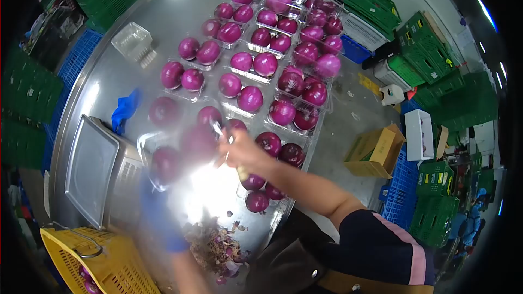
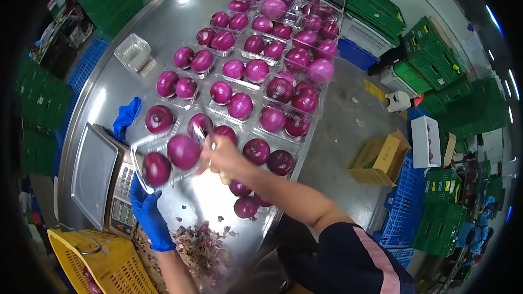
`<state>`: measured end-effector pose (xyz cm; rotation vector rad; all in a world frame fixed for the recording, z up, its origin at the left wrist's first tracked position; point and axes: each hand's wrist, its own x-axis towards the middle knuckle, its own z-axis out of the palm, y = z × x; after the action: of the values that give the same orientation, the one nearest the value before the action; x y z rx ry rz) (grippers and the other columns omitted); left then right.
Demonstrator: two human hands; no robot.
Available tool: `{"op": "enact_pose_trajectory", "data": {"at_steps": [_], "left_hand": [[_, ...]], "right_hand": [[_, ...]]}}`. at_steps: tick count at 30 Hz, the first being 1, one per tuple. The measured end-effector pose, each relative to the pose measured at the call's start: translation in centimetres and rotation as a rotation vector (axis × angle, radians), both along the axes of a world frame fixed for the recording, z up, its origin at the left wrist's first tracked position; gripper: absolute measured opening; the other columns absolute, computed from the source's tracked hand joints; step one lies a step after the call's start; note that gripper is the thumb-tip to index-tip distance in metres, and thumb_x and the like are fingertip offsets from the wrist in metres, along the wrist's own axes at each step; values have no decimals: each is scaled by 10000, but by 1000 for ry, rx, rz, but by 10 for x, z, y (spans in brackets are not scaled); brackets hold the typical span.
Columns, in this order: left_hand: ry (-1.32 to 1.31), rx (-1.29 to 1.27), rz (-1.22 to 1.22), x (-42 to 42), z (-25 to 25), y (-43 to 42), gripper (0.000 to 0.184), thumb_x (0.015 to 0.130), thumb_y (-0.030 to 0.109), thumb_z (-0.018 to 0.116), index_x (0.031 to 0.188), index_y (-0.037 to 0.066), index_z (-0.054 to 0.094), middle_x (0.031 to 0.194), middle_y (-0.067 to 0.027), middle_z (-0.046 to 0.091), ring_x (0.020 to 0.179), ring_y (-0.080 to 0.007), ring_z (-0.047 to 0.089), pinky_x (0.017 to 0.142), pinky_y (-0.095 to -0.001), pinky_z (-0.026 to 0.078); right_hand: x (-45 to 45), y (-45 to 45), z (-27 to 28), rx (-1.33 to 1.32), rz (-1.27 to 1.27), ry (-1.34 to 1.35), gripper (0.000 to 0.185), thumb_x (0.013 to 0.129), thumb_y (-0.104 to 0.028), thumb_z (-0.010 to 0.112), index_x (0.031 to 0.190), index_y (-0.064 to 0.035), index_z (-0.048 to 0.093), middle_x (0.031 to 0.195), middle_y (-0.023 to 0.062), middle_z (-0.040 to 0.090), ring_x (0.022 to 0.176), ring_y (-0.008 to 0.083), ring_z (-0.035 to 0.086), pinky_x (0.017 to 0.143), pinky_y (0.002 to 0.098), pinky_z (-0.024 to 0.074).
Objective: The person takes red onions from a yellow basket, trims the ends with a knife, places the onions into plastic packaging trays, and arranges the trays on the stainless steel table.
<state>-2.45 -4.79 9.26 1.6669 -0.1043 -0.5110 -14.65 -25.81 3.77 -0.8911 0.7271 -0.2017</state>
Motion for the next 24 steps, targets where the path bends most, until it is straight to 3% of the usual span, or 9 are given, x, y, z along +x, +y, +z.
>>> {"op": "enact_pose_trajectory", "data": {"at_steps": [3, 6, 10, 11, 14, 17, 18, 22, 24], "left_hand": [[52, -358, -86, 2, 13, -5, 668, 756, 17, 571, 1408, -21, 433, 1367, -199, 515, 1095, -213, 590, 861, -295, 482], [-107, -115, -184, -8, 40, 12, 660, 777, 93, 587, 1408, -24, 435, 1346, -212, 526, 1064, -228, 605, 840, -298, 487], [2, 156, -28, -2, 16, 74, 637, 789, 137, 603, 1391, -20, 464, 1347, -203, 526, 1045, -225, 608, 812, -312, 496], [14, 156, 12, -6, 17, 86, 620, 797, 143, 609, 1386, -4, 480, 1340, -189, 533, 1037, -217, 608, 802, -315, 500], [64, 178, 86, -17, 24, 119, 515, 847, 137, 562, 1345, 9, 531, 1318, -170, 566, 1085, -248, 593, 858, -365, 479], [118, 218, 140, -28, 28, 156, 409, 912, 120, 483, 1291, 4, 582, 1294, -162, 605, 1172, -305, 568, 957, -437, 442], [98, 267, 117, -33, 31, 166, 453, 894, 96, 492, 1330, -15, 533, 1333, -177, 571, 1198, -318, 552, 958, -442, 443], [93, 469, 168, -61, 14, 233, 529, 858, 59, 520, 1374, -51, 473, 1370, -222, 530, 1243, -317, 517, 984, -421, 440], [83, 611, 68, -77, 4, 266, 526, 872, 72, 535, 1377, -57, 462, 1384, -218, 518, 1247, -309, 511, 1003, -402, 437]], "right_hand": [[-11, -71, 55, -12, -197, -49, 243, 814, 38, 561, 999, -8, 409, 829, 153, 552, 660, 343, 711, 332, 277, 454], [-21, -147, 86, -146, -372, -30, 261, 804, 71, 565, 988, 3, 393, 853, 178, 556, 688, 331, 715, 310, 222, 460], [-30, -250, 73, -304, -469, -14, 99, 787, 83, 531, 840, 22, 473, 845, 179, 565, 753, 365, 716, 327, 208, 405], [-32, -279, 62, -317, -456, -37, 64, 773, 101, 514, 815, 57, 493, 849, 186, 561, 785, 378, 708, 412, 242, 527], [-23, -345, 34, -218, -654, 31, 92, 731, 152, 461, 816, 126, 485, 958, 232, 528, 868, 432, 677, 735, 402, 652], [-13, -371, 22, -117, -748, 64, 193, 783, 106, 462, 973, 124, 429, 924, 232, 599, 735, 371, 718, 388, 461, 551], [-11, -375, 21, -129, -744, 81, 192, 802, 95, 455, 990, 119, 425, 971, 244, 602, 742, 374, 719, 373, 530, 529], [-3, -392, 14, -171, -859, 195, 168, 852, 36, 482, 976, 140, 527, 920, 189, 642, 733, 342, 725, 423, 461, 570], [-6, -379, 30, -395, -704, 439, 200, 859, 19, 490, 1004, 150, 534, 899, 168, 652, 727, 310, 729, 421, 409, 563]]}}
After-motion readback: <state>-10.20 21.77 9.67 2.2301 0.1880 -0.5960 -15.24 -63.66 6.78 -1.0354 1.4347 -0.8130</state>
